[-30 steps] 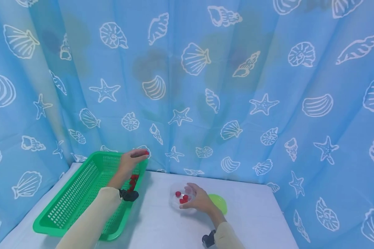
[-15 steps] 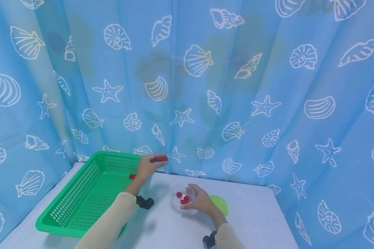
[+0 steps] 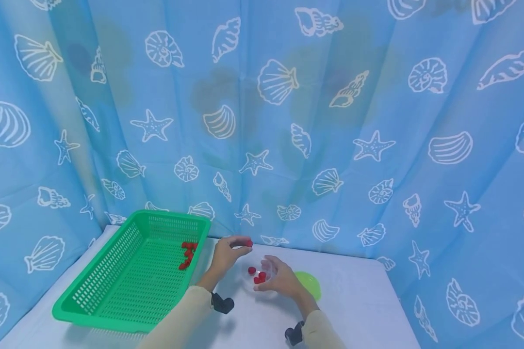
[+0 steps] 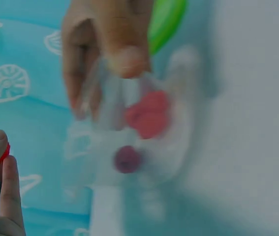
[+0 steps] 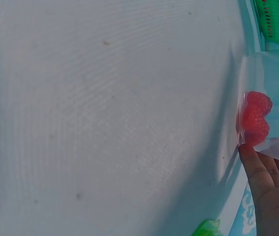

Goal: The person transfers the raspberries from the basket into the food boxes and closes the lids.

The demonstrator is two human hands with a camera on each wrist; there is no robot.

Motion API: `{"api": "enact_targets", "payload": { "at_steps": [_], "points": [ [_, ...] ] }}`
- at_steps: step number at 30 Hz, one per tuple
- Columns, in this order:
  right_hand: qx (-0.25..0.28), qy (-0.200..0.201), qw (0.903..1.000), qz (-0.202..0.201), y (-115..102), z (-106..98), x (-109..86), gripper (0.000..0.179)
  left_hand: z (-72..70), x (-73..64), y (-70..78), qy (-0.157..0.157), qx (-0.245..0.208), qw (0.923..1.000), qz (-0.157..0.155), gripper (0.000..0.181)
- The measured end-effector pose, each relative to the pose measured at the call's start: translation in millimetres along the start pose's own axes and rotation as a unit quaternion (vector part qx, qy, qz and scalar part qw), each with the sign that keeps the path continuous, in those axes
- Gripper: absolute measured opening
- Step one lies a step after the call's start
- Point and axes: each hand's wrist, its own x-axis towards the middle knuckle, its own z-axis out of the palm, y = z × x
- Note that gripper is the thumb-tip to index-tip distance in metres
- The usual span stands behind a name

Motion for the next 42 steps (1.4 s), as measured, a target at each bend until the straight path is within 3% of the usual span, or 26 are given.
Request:
{"api": "enact_targets", "payload": {
  "at_steps": [6,12,19,25,28,34,39,42],
  "points": [
    [0.002,0.0,1.0,-0.005,1.6,0.5,1.0,0.103,9.8,-12.8,-17.5,-0.005,0.015,0.9998,0.015,0.024],
    [-0.007,0.01,0.9999,-0.005,1.7,0.0,0.4,0.102,14.3,-20.1,-21.7,-0.055,0.038,0.9962,0.056,0.025],
    [-0.035,0.033,0.9987,0.02,0.0,1.0,-1.0,0.103,13.6,-18.4,-20.8,-0.118,0.122,0.9808,0.095,0.023],
    [-0.045,0.036,0.9981,0.022,-0.3,1.8,-1.8,0.102,15.0,-16.6,-18.6,-0.144,0.174,0.9707,0.081,0.024],
    [-0.045,0.036,0.9981,0.023,-0.2,1.6,-1.4,0.102,16.0,-16.5,-17.1,-0.143,0.173,0.9719,0.072,0.024],
    [-0.025,0.019,0.9993,0.02,-0.4,1.3,0.1,0.103,12.4,-13.1,-7.0,-0.113,0.136,0.9821,0.064,0.023],
    [-0.007,0.004,0.9999,0.007,-0.2,0.8,-0.2,0.107,-4.4,2.0,16.9,-0.084,0.111,0.9853,0.098,0.027],
    [-0.002,0.0,1.0,0.003,-0.5,1.2,-0.1,0.108,-21.3,13.9,31.2,-0.059,0.098,0.9882,0.102,0.029]
  ]
}}
